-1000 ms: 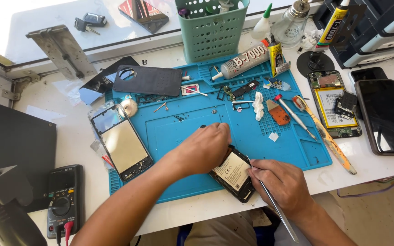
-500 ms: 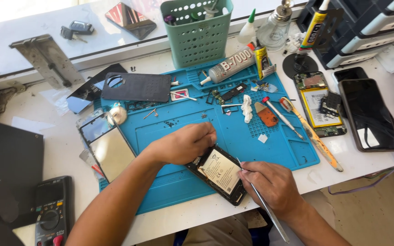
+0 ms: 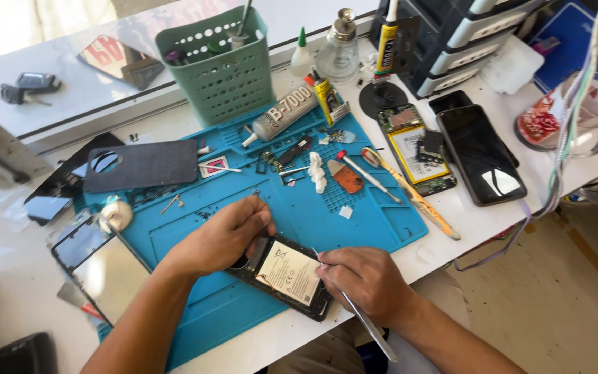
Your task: Disassembling a smartphone to remove the battery using a prying tool on a repair bench
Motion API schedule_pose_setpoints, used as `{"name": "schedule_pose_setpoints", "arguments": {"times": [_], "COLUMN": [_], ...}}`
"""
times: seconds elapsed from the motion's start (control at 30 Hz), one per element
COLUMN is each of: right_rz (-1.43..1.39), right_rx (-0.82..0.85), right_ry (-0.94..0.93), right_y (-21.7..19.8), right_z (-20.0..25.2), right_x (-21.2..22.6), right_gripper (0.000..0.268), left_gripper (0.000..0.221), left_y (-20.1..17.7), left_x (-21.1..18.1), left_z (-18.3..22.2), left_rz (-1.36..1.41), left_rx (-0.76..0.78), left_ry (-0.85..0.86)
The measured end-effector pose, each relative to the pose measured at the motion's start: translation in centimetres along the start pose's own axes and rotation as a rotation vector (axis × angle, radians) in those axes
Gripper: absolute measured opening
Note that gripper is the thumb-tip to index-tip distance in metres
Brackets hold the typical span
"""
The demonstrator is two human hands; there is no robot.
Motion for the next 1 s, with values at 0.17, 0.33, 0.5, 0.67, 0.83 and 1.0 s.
{"name": "schedule_pose_setpoints", "arguments": {"times": [0.17, 0.33, 0.5, 0.67, 0.83, 1.0], "right_rz": [0.014, -0.021, -0.029, -0.041, -0.012, -0.009], "right_rx": [-0.035, 0.019, 0.014, 0.008, 0.032, 0.033], "right_ry": [0.003, -0.004, -0.011, -0.045, -0.057, -0.053], "right_y": [-0.3, 0.3, 0.1, 0.8, 0.9, 0.9], "right_z": [0.2, 0.7, 1.1, 0.9, 0.8, 0.8], "right_x": [-0.2, -0.4, -0.7, 0.1, 0.1, 0.2], "right_gripper": [0.024, 0.014, 0.010, 0.006, 0.012, 0.012], "left_gripper": [0.032, 0.035, 0.033, 0.027, 0.017, 0.032], "left_y": [-0.6, -1.2, -1.5, -2.5, -2.5, -5.4], "left_x": [1.0, 2.1, 2.4, 2.4, 1.4, -0.5], "left_z": [-0.6, -1.2, -1.8, -0.9, -1.4, -0.4], "left_rz": [0.061, 0.429, 0.583, 0.814, 0.889, 0.762], "left_rx": [-0.009, -0.019, -0.017, 0.001, 0.102, -0.068], "left_ry": [-0.024, 0.007, 0.032, 0.061, 0.128, 0.270]}}
Point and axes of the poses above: each hand's wrist, its own z-axis away from the middle knuckle, its own y-axis out of the palm, x = y × z, the point moved 10 cm from there along -z, towards the middle knuckle, and after that the axes turned 4 degrees about -x, right-handed, at the moved point
